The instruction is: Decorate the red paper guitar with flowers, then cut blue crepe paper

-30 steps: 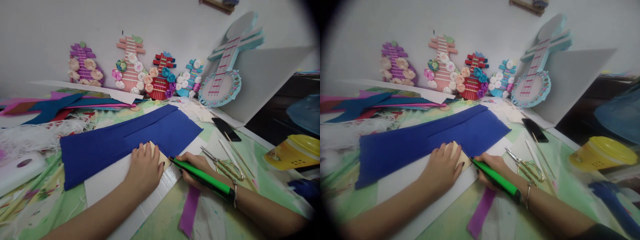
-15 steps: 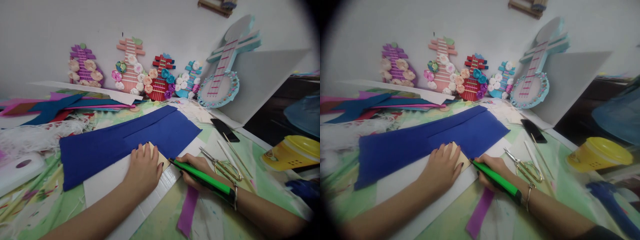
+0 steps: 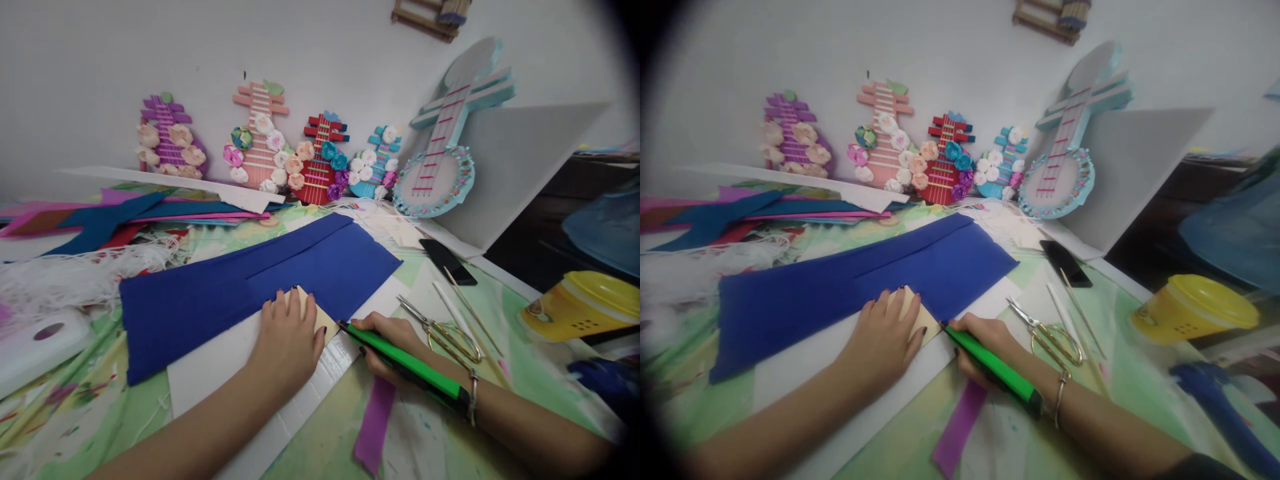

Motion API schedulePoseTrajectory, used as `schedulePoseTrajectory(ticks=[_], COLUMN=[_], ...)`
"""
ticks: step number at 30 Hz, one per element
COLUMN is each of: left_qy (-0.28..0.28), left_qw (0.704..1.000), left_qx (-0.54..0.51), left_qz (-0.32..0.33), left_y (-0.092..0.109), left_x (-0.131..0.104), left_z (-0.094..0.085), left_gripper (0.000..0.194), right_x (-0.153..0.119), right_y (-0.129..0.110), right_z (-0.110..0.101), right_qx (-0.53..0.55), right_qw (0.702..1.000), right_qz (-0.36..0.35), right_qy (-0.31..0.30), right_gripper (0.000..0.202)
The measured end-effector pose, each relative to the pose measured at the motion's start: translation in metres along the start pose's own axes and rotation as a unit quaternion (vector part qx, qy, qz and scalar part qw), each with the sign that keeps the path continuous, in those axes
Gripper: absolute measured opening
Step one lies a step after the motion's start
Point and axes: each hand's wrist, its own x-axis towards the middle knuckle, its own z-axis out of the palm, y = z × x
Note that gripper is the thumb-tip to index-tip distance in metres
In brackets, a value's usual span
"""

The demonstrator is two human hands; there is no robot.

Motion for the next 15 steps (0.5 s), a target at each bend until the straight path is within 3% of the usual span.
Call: schedulePoseTrajectory(ticks=[15], left_qy=[-0.006], left_qw=[1.000], left_qx=[-0.001], left_qz=[-0.005], left_y=[0.0008], left_x=[0.0003], left_z=[-0.0013], left_gripper=[0.054], right_x=[-0.0016], right_y=[-0.0047], right_z=[-0.0026], right_qx=[0.023], right_qw=[1.000], right_qz=[-0.010], right_qy=[0.019], right_gripper=[0.031])
